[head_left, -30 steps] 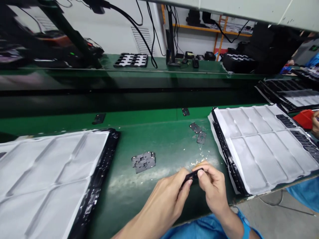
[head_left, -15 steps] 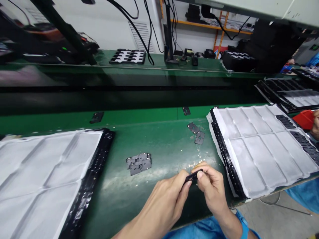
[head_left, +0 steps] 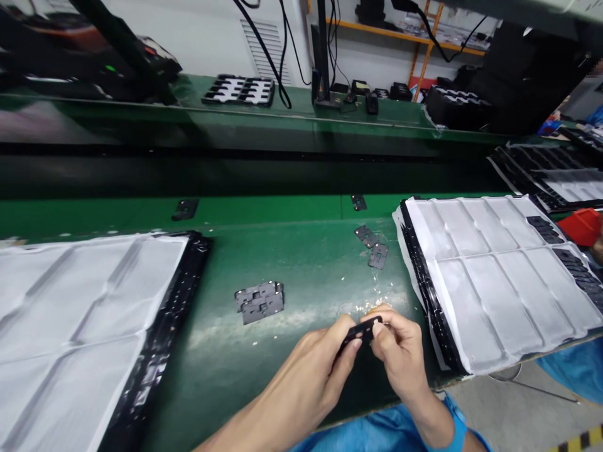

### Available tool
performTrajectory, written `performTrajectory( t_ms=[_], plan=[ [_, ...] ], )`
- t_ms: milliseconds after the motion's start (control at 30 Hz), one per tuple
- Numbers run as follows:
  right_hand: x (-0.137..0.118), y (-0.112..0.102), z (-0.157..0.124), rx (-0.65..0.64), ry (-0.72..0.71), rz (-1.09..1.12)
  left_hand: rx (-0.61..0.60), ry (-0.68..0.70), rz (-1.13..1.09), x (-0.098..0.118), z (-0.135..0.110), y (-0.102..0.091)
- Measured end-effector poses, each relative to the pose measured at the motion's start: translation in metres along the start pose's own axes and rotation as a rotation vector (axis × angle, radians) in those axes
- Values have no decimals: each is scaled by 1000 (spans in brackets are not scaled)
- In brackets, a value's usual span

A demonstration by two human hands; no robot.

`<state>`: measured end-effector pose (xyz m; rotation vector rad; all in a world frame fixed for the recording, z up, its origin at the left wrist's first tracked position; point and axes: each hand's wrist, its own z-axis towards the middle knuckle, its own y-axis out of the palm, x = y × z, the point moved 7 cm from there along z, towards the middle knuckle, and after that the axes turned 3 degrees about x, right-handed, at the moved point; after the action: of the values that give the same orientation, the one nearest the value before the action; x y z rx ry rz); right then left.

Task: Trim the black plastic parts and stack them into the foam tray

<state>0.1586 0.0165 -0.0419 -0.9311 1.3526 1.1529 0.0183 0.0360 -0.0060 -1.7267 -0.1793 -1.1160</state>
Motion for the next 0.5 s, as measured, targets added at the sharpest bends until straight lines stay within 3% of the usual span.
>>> performTrajectory(
  t_ms=[267,500],
  plan=[
    [10,0,0,-76,96,102,-19,16,0,1,4,-1],
    [4,1,5,-21,23,41,17,47,2,4,6,0]
  ],
)
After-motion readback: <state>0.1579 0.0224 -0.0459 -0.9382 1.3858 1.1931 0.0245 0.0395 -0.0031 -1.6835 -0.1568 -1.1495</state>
